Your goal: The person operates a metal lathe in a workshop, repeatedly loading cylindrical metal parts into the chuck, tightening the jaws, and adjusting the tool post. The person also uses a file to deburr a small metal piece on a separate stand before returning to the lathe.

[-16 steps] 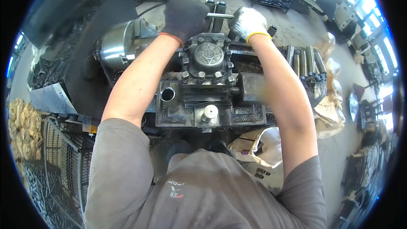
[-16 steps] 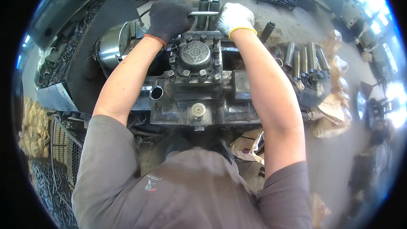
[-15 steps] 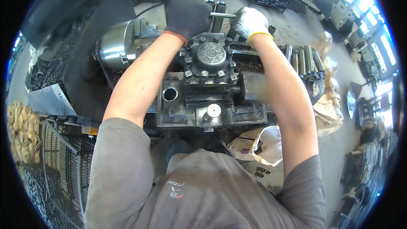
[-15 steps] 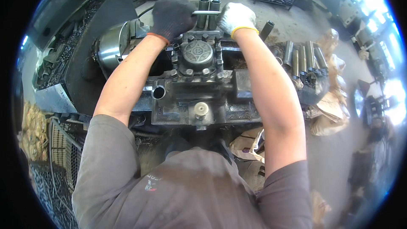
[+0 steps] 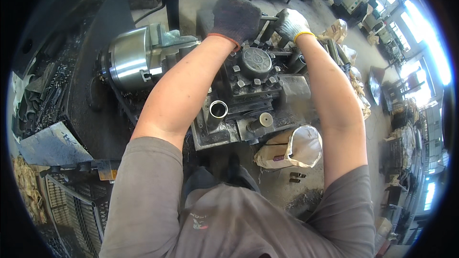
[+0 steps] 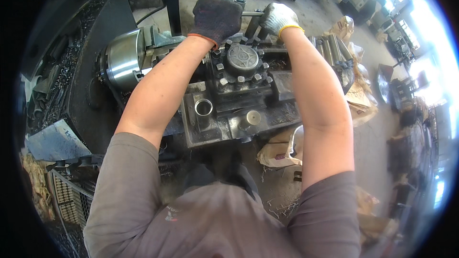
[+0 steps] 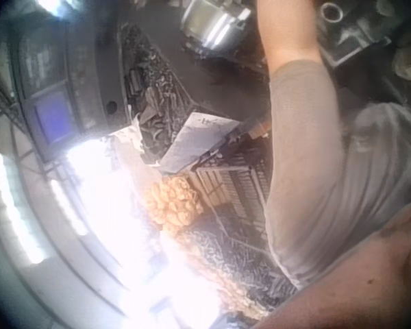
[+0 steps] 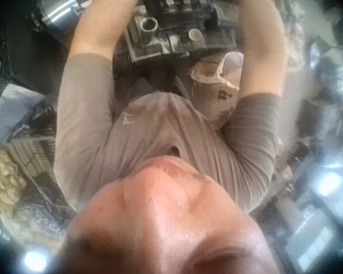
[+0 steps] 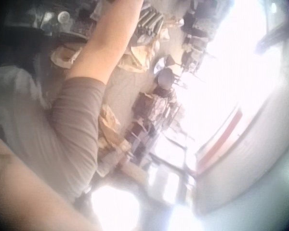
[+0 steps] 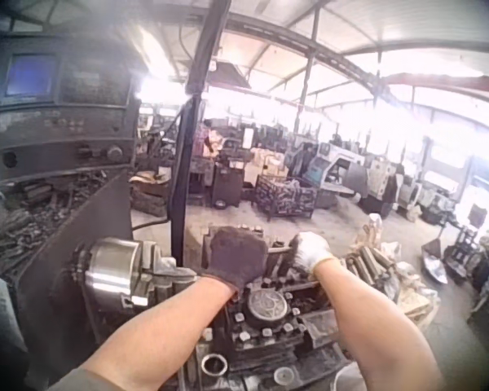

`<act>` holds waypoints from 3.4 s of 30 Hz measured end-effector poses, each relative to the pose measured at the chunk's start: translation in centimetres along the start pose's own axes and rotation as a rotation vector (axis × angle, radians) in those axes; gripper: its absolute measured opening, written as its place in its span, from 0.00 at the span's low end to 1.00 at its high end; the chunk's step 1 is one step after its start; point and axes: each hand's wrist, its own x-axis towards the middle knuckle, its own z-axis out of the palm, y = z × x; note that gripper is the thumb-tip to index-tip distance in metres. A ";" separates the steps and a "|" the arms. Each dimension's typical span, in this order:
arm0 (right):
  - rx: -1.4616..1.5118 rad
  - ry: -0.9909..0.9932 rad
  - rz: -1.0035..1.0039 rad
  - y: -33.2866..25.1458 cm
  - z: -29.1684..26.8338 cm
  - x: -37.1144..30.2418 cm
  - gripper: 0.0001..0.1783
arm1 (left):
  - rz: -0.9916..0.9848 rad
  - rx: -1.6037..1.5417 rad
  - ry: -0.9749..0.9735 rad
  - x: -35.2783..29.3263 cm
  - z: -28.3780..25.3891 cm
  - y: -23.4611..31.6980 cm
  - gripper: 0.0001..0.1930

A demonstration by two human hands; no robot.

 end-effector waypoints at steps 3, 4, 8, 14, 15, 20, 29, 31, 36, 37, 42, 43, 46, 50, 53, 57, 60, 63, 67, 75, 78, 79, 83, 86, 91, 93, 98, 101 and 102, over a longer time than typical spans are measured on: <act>-0.052 0.170 -0.048 -0.5 -0.5 -1.2 0.15 | 0.082 -0.019 0.012 0.2 -0.5 -0.5 0.11; -0.086 0.229 0.010 -1.1 -0.3 -2.1 0.15 | 0.097 0.062 0.077 0.0 -1.0 -0.5 0.10; 0.090 0.020 0.258 -1.5 -0.5 -6.5 0.21 | 0.246 -0.095 -0.056 0.1 -2.5 -1.3 0.11; 0.006 0.025 0.097 -1.9 -1.9 -6.6 0.22 | 0.155 -0.064 -0.311 0.6 -4.0 -1.5 0.11; 0.018 0.033 0.066 -1.9 -1.8 -6.3 0.21 | 0.107 -0.038 -0.361 0.7 -4.5 -1.6 0.11; 0.005 0.122 0.034 0.3 -3.4 -4.7 0.20 | 0.118 0.049 -0.251 2.5 -4.9 -1.1 0.08; -0.018 0.060 0.080 3.5 -2.6 -7.6 0.15 | 0.207 -0.103 -0.101 3.3 -0.1 1.5 0.09; 0.064 0.020 0.092 3.8 -2.0 -8.1 0.17 | 0.193 -0.105 -0.179 3.8 -0.6 1.8 0.09; 0.182 0.081 0.066 4.1 -1.2 -8.4 0.19 | 0.171 -0.063 -0.282 4.9 -2.2 2.2 0.09; 0.175 0.053 0.067 4.2 -1.2 -8.3 0.20 | 0.165 -0.048 -0.306 4.9 -2.2 2.1 0.09; 0.138 0.078 0.094 3.2 -1.0 -7.9 0.19 | 0.141 -0.069 -0.289 3.3 -1.2 1.6 0.10; 0.140 0.078 0.091 2.9 -1.2 -7.9 0.19 | 0.108 -0.062 -0.291 3.0 -1.1 1.5 0.10; 0.119 0.092 0.048 2.2 -1.7 -8.7 0.18 | 0.040 -0.058 -0.300 2.2 -1.1 1.2 0.11; 0.098 0.041 0.140 1.9 -1.8 -10.1 0.17 | 0.050 -0.196 -0.309 1.6 -1.2 1.1 0.14; 0.056 0.064 0.134 1.8 -1.6 -10.4 0.16 | 0.027 -0.171 -0.235 1.4 -1.2 1.4 0.16; 0.012 0.067 0.061 2.8 -1.5 -9.9 0.13 | 0.034 -0.185 -0.130 0.6 -1.7 1.5 0.10; 0.001 0.090 0.045 4.4 -1.9 -9.8 0.15 | -0.082 -0.178 -0.225 0.2 -2.6 1.6 0.10; 0.030 0.061 -0.015 5.3 -1.7 -10.2 0.18 | -0.117 -0.156 -0.320 0.3 -3.2 2.1 0.11; 0.039 0.075 0.039 4.9 -1.1 -10.5 0.19 | -0.193 -0.166 -0.369 0.5 -3.5 2.5 0.23; 0.060 0.198 0.136 3.6 -0.6 -11.7 0.24 | -0.173 -0.439 0.160 -11.9 -10.9 1.7 0.32; 0.036 0.200 0.158 3.3 -0.9 -11.9 0.25 | -0.191 -0.647 0.061 -22.1 -16.4 1.8 0.21; 0.026 0.176 0.178 3.4 -1.0 -11.8 0.24 | -0.270 -0.648 -0.043 -25.8 -18.1 1.9 0.19; -0.059 0.160 0.162 3.8 -1.0 -10.6 0.24 | -0.699 -0.790 -0.392 -40.5 -22.8 0.9 0.14; -0.172 0.145 0.163 4.0 -0.8 -9.6 0.23 | -1.002 -0.712 -0.372 -53.4 -24.6 0.3 0.12; -0.381 0.116 0.237 3.9 -0.8 -8.5 0.26 | -1.454 -0.427 -0.572 -81.2 -28.1 3.2 0.11; -0.449 0.072 0.239 4.4 -0.6 -7.9 0.26 | -1.219 -0.251 -1.137 -91.3 -29.8 5.6 0.13; -0.510 0.182 0.181 7.9 1.3 -5.4 0.24 | -1.051 -0.350 -1.749 -104.2 -35.8 16.0 0.13; -0.712 0.068 -0.023 9.9 1.5 -4.7 0.23 | -0.969 -0.475 -1.807 -106.5 -35.9 18.9 0.13; -0.673 0.165 0.034 10.0 1.6 -4.5 0.22 | -0.922 -0.507 -1.798 -107.0 -34.7 18.7 0.13</act>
